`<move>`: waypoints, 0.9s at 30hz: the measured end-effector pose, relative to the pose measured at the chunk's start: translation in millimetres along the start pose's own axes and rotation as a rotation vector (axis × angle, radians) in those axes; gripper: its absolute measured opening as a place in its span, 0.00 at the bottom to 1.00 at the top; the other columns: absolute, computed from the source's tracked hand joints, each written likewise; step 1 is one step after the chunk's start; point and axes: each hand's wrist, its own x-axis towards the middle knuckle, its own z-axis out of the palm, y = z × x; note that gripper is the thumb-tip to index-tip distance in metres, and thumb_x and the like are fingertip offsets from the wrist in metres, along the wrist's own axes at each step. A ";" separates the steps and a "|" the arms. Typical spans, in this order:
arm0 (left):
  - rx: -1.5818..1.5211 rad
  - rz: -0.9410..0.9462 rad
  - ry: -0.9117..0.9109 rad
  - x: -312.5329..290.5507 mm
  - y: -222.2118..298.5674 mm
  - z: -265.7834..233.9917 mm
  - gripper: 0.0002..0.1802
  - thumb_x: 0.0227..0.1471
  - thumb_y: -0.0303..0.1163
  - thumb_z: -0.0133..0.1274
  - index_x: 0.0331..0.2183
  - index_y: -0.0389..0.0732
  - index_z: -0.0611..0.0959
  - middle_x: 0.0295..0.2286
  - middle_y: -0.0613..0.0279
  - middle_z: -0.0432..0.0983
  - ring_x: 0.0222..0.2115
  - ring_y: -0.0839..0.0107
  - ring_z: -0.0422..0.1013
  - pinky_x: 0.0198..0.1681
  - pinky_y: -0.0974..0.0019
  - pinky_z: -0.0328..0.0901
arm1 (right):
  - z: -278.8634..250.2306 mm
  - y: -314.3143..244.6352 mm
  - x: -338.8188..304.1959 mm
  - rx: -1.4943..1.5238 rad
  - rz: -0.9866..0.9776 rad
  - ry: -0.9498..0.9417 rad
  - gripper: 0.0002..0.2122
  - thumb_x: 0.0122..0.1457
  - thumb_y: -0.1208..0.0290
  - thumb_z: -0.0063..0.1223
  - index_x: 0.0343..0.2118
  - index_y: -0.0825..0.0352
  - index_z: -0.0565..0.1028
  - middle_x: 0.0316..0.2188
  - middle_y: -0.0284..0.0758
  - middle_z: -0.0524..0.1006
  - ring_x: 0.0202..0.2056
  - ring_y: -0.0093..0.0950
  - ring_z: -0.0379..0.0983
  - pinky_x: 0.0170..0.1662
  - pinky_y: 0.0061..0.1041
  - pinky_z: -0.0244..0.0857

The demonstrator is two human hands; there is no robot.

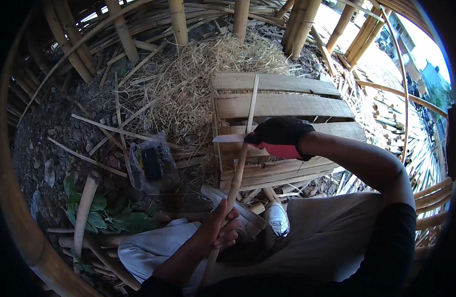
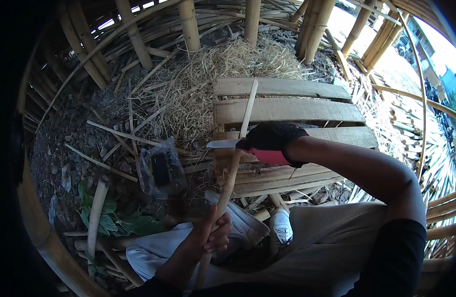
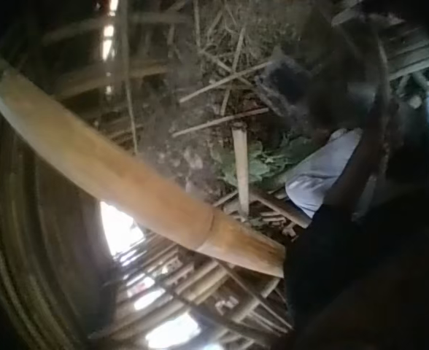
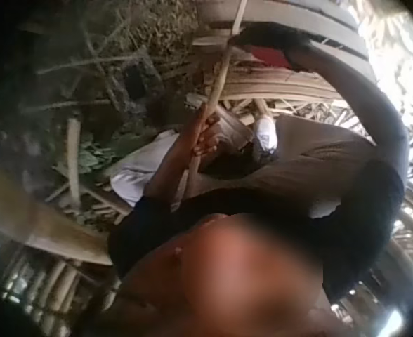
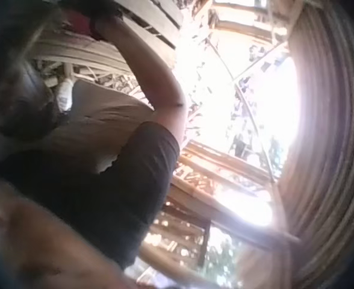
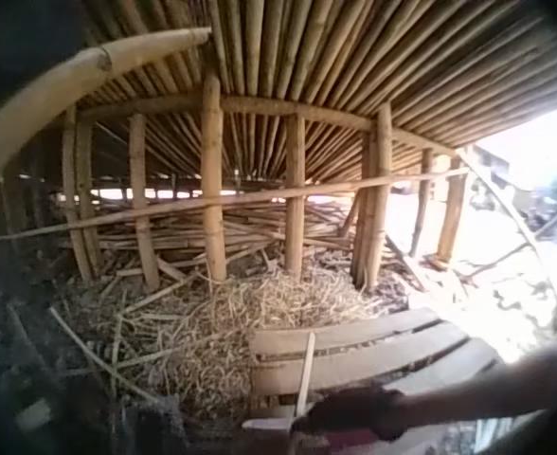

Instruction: The person sits on the ground and uses a knife to shave a thin bamboo stick, repeatedly scraping along its length to remove the outer layer. The person holds the stick with one hand and the knife with the other, working over a wooden pallet.

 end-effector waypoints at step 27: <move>-0.011 0.017 -0.056 -0.9 -1.0 -3.0 0.29 0.60 0.67 0.38 0.31 0.49 0.63 0.11 0.75 0.52 0.05 0.82 0.48 0.08 0.77 0.47 | 6.2 -28.1 -26.2 0.031 -0.071 -0.141 0.28 0.64 0.37 0.38 0.45 0.57 0.81 0.47 0.39 0.80 0.51 0.38 0.75 0.55 0.37 0.65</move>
